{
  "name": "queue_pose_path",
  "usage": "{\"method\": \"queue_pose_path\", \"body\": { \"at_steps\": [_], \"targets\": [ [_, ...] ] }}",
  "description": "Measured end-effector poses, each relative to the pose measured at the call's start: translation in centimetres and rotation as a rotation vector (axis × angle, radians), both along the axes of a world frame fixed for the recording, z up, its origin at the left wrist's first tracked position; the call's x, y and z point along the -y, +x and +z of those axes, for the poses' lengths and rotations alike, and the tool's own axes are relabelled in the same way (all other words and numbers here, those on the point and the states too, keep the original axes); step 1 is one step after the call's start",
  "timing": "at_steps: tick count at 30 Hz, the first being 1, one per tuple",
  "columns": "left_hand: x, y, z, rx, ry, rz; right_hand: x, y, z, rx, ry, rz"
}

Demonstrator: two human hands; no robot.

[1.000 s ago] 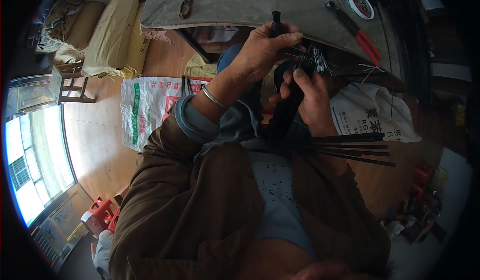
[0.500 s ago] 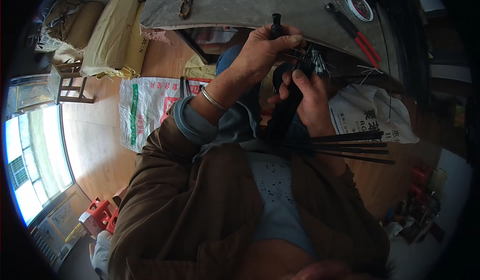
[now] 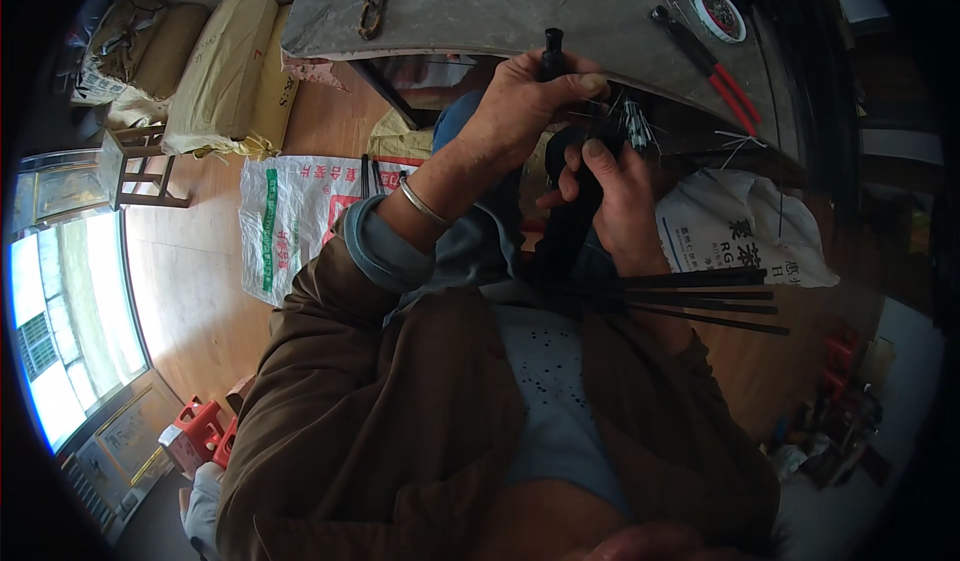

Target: Assembling a bundle of black rod-like components into a circular base and securing them using pliers.

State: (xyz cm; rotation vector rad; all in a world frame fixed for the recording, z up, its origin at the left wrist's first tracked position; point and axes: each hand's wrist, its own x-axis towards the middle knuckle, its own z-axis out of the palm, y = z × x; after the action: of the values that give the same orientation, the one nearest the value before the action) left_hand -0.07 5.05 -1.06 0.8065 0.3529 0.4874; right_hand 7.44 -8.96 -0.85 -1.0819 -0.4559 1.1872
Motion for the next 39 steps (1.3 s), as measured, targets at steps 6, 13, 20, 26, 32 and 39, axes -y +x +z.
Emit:
{"method": "queue_pose_path", "body": {
  "at_steps": [6,13,20,26,32,39],
  "targets": [
    [-0.3,-0.2,0.5,-0.037,0.082,0.003,0.0,-0.2,0.2,0.308,-0.013,-0.097],
    [-0.4,-0.4,0.5,-0.082,0.052,-0.029,0.1,-0.2,0.2,0.256,-0.082,-0.13],
    [0.2,-2.1,0.6,-0.322,0.309,-0.108,0.6,0.7,-0.3,0.214,-0.061,-0.206],
    [2.0,-1.4,1.3,-0.363,0.345,-0.043,0.9,0.6,-0.1,0.271,-0.002,-0.185],
    [3.2,-0.8,0.9,-0.26,0.157,0.051,1.5,2.1,-0.2,0.702,-0.151,-0.087],
    [3.6,-0.6,0.5,-0.182,0.074,0.006,1.4,3.0,-2.7,0.299,-0.095,0.014]
  ]
}}
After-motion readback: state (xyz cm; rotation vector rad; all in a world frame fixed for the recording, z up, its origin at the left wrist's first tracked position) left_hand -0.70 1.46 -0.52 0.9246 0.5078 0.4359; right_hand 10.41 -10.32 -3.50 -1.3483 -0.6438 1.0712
